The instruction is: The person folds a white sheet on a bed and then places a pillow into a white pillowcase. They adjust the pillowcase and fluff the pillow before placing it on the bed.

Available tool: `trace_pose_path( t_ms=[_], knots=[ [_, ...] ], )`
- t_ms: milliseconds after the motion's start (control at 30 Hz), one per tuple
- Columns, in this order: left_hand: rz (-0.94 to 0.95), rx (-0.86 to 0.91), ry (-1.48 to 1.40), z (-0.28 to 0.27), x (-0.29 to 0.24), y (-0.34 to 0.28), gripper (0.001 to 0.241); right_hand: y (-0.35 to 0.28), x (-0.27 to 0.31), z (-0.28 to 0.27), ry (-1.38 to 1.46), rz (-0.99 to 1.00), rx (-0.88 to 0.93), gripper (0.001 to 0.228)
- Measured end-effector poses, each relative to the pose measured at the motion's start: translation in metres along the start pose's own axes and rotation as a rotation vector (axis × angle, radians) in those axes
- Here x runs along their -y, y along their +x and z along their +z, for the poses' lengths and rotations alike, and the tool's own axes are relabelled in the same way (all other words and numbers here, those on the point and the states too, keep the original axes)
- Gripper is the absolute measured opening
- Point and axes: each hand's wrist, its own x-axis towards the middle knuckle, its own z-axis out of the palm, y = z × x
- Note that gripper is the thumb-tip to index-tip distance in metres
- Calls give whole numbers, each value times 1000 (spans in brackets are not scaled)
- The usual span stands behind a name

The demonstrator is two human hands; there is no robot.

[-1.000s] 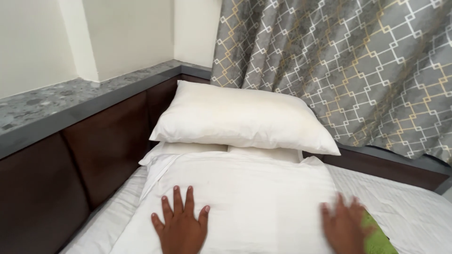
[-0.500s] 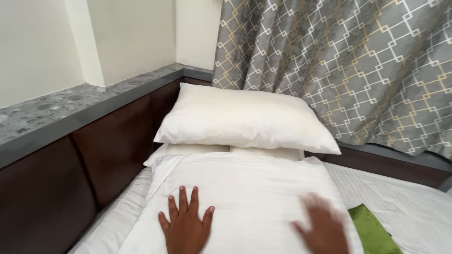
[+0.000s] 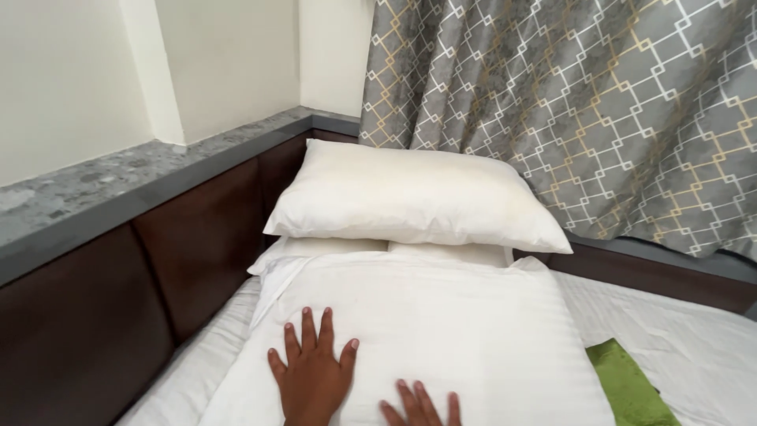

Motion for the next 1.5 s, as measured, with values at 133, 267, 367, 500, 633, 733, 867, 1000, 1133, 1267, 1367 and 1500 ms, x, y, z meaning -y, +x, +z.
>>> trace_pose_path(
  t_ms=[133, 267, 367, 500, 633, 733, 867, 1000, 1133, 1267, 1367, 1500],
  knots=[
    [-21, 72, -25, -5, -1, 5, 77, 115, -38, -68, 219, -147, 670, 71],
    [-37, 142, -1, 23, 4, 23, 78, 124, -129, -98, 132, 115, 839, 88],
    [123, -365, 37, 87, 23, 51, 78, 57, -221, -47, -24, 431, 849, 85],
    [186, -639, 46, 57, 15, 38, 78, 28, -280, -54, -16, 1110, 1078, 83],
    [-43, 104, 47, 8, -2, 18, 78, 72, -225, -81, 124, 842, 690, 77],
    [-36, 81, 64, 10, -2, 14, 78, 131, -118, -97, 417, 320, 588, 83],
    [-52, 104, 81, 4, -2, 19, 80, 152, -24, -69, 565, -72, 853, 82],
    [53, -129, 120, 64, 25, 54, 83, 155, -44, -65, 297, -141, 595, 83],
    [140, -370, 147, 32, 14, 52, 88, 137, -125, -87, 203, 300, 861, 94],
    [-185, 242, 22, 35, 38, 69, 96, 73, -207, -72, 58, 640, 943, 94],
    [-327, 44, -124, 113, 105, 124, 107, -1, -272, -40, 152, 1100, 1090, 77],
    [-512, -44, -590, 112, 126, 127, 90, -65, -313, -12, -89, 762, 1168, 63]
  ],
)
